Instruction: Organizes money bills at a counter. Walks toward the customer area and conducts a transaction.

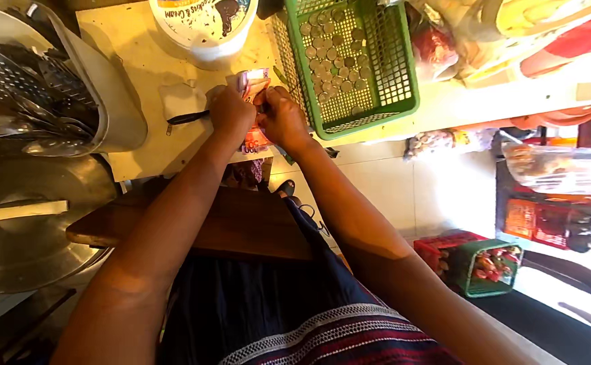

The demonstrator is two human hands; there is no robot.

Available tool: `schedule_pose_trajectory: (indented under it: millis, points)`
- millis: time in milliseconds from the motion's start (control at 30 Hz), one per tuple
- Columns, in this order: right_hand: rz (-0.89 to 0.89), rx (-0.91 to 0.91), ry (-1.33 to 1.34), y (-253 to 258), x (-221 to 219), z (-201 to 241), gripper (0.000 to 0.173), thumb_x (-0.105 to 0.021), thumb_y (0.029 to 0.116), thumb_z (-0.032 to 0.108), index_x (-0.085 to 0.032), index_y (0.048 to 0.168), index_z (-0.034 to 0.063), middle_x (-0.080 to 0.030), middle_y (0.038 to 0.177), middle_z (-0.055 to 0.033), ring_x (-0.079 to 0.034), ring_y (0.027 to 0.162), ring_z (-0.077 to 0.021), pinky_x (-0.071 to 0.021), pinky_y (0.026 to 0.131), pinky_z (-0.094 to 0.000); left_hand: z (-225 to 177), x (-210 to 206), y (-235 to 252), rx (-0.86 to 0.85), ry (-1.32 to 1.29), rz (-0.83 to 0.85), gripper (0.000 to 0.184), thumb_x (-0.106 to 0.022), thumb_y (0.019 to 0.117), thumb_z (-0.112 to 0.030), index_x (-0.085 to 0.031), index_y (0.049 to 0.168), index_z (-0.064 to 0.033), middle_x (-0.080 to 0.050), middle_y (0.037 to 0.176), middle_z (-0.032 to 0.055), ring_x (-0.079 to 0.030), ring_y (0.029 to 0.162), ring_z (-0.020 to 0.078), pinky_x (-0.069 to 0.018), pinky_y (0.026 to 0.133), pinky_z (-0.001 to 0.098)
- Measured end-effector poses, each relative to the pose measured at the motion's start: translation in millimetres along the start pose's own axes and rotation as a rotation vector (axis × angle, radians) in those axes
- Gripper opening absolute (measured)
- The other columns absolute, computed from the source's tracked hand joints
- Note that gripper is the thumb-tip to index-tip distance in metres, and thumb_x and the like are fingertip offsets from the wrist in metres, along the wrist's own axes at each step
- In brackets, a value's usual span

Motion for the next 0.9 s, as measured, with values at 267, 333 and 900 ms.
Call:
schedule_pose_trajectory:
  millis: [267, 333, 900]
  points:
    - [-0.022, 0.109, 0.086, -6.2, 2.9, -2.7, 0.026, -0.065, 0.0976, 0.012, -0.071, 0.122, 0.0062, -0.065, 0.123, -0.0183, -0.068, 0.103, -0.0312, -0.0570, 0.089, -0.0496, -5.0, 0.2, -5.4, -0.093, 0.064, -0.061, 0.041, -0.059, 0.0973, -0.006, -0.055, 0.137, 0.0027, -0.062, 0.131, 0.0238, -0.057, 0.127, 0.0383, -0.0441, 0.108, 0.0554]
    - [0.017, 0.072, -0.008, -6.3, -0.3, 0.4, 0.027, -0.066, 0.0961, 0.010, -0.070, 0.123, 0.0094, -0.063, 0.129, -0.0183, -0.069, 0.103, -0.0340, -0.0579, 0.086, -0.0542, -6.2, -0.5, -4.8, -0.082, 0.082, -0.040, 0.041, -0.059, 0.0971, -0.007, -0.055, 0.137, 0.0029, -0.062, 0.131, 0.0240, -0.058, 0.127, 0.0387, -0.0450, 0.107, 0.0564]
    - [0.187, 0.068, -0.179, -1.8, -21.4, 22.6, 0.036, -0.067, 0.0935, 0.004, -0.061, 0.128, -0.0025, -0.060, 0.132, -0.0258, -0.065, 0.115, -0.0424, -0.0536, 0.096, -0.0612, 2.1, 6.9, -1.7, -0.215, -0.045, 0.011, 0.033, -0.065, 0.0955, -0.011, -0.065, 0.124, 0.0055, -0.065, 0.123, 0.0265, -0.061, 0.121, 0.0403, -0.0468, 0.104, 0.0572]
Point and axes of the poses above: each hand's wrist, its own y-axis towards the middle knuckle, its own x-axis out of the back of the hand, z = x × y, the point moved 10 cm from there along y, towards the middle knuckle
